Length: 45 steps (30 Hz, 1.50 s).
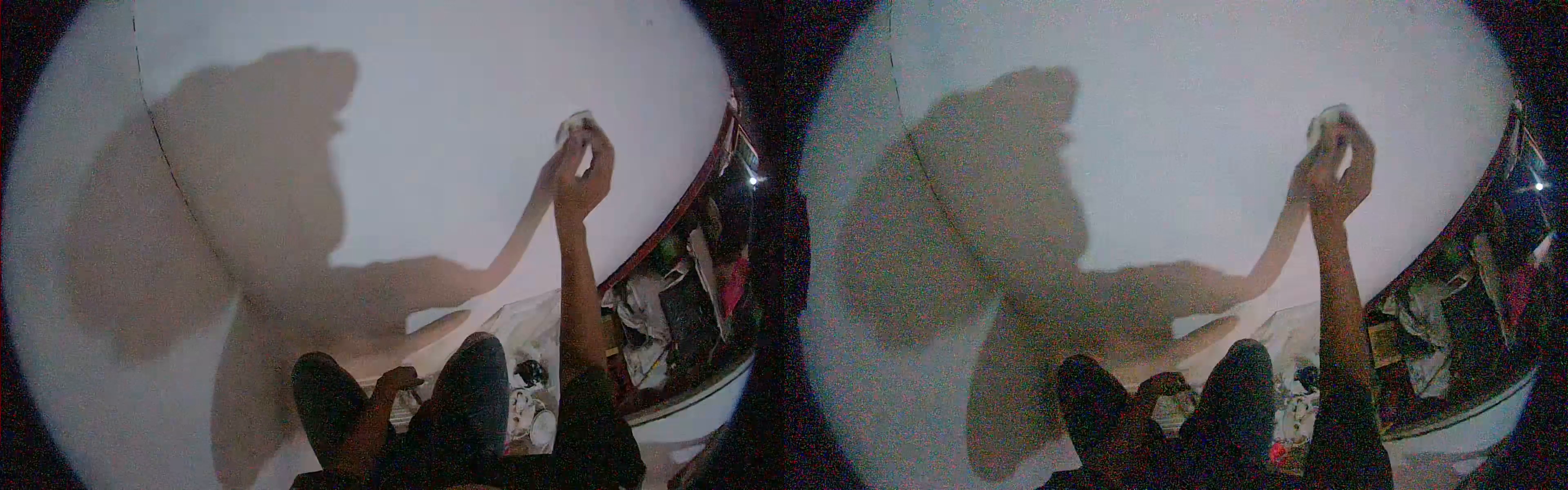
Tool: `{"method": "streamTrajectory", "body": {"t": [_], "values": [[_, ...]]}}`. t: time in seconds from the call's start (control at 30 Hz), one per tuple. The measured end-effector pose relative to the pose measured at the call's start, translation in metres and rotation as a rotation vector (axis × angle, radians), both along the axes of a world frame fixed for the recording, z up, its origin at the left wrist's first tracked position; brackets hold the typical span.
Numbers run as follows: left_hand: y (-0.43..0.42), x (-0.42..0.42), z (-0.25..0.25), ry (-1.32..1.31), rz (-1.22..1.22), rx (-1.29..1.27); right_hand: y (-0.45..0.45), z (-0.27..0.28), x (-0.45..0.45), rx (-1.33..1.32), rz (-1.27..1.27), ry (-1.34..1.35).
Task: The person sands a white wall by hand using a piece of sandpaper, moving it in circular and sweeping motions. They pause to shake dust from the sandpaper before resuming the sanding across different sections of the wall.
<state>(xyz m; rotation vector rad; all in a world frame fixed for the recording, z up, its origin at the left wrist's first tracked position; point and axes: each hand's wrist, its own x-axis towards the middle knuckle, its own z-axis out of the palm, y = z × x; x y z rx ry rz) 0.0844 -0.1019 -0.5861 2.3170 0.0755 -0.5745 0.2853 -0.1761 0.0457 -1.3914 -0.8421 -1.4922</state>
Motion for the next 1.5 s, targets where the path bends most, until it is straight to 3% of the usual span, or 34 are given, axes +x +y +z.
{"method": "streamTrajectory", "body": {"t": [0.17, 0.2, 0.27, 0.3, 0.4, 0.43, 0.47, 0.5, 0.6, 0.73, 0.9, 0.93, 1.0, 1.13, 1.27, 1.37, 1.43, 1.5], "values": [[-0.001, 0.006, -0.009, 0.001, -0.006, -0.004, 0.038, 0.002, -0.003, 0.005, 0.143, -0.098], [0.000, 0.011, -0.009, 0.003, -0.006, -0.004, 0.049, -0.013, -0.016, -0.107, 0.078, -0.116], [0.002, 0.018, -0.012, 0.004, -0.012, -0.007, 0.059, -0.050, -0.028, -0.261, 0.216, 0.007], [0.003, 0.022, -0.013, 0.005, -0.015, -0.007, 0.059, -0.060, -0.030, -0.394, 0.072, -0.239], [0.009, 0.022, -0.021, -0.004, -0.026, -0.005, 0.037, -0.067, -0.017, -0.514, 0.046, -0.298], [0.010, 0.023, -0.021, -0.004, -0.027, -0.008, 0.037, -0.066, -0.015, -0.353, 0.018, -0.074], [0.010, 0.023, -0.020, -0.003, -0.028, -0.009, 0.036, -0.056, -0.008, -0.226, -0.038, -0.087], [0.009, 0.023, -0.021, -0.002, -0.030, -0.010, 0.035, -0.045, -0.002, -0.061, 0.105, -0.004], [0.009, 0.026, -0.026, 0.001, -0.042, -0.011, 0.033, -0.014, 0.023, 0.051, 0.114, -0.013], [0.007, 0.027, -0.028, -0.002, -0.051, -0.007, 0.049, -0.021, -0.008, 0.070, 0.188, -0.004], [0.011, 0.028, -0.026, -0.005, -0.044, -0.008, 0.036, -0.078, -0.006, -0.461, 0.142, -0.206], [0.013, 0.027, -0.028, -0.006, -0.045, -0.010, 0.034, -0.080, -0.001, -0.460, 0.139, -0.208], [0.015, 0.027, -0.030, -0.011, -0.042, -0.007, 0.025, -0.083, 0.008, -0.395, -0.030, -0.150], [0.008, 0.028, -0.024, -0.006, -0.039, 0.002, 0.006, -0.041, 0.037, 0.034, 0.048, 0.010], [0.010, 0.025, -0.027, -0.004, -0.029, 0.000, 0.022, -0.013, 0.025, 0.133, 0.081, -0.069], [0.012, 0.024, -0.029, -0.009, -0.020, -0.006, 0.042, -0.030, -0.022, -0.034, 0.007, -0.006], [0.009, 0.024, -0.031, -0.018, -0.012, -0.009, 0.040, -0.050, -0.032, -0.318, 0.061, -0.222], [0.012, 0.021, -0.032, -0.023, 0.003, -0.015, 0.034, -0.057, -0.025, -0.347, 0.054, -0.214]]}}
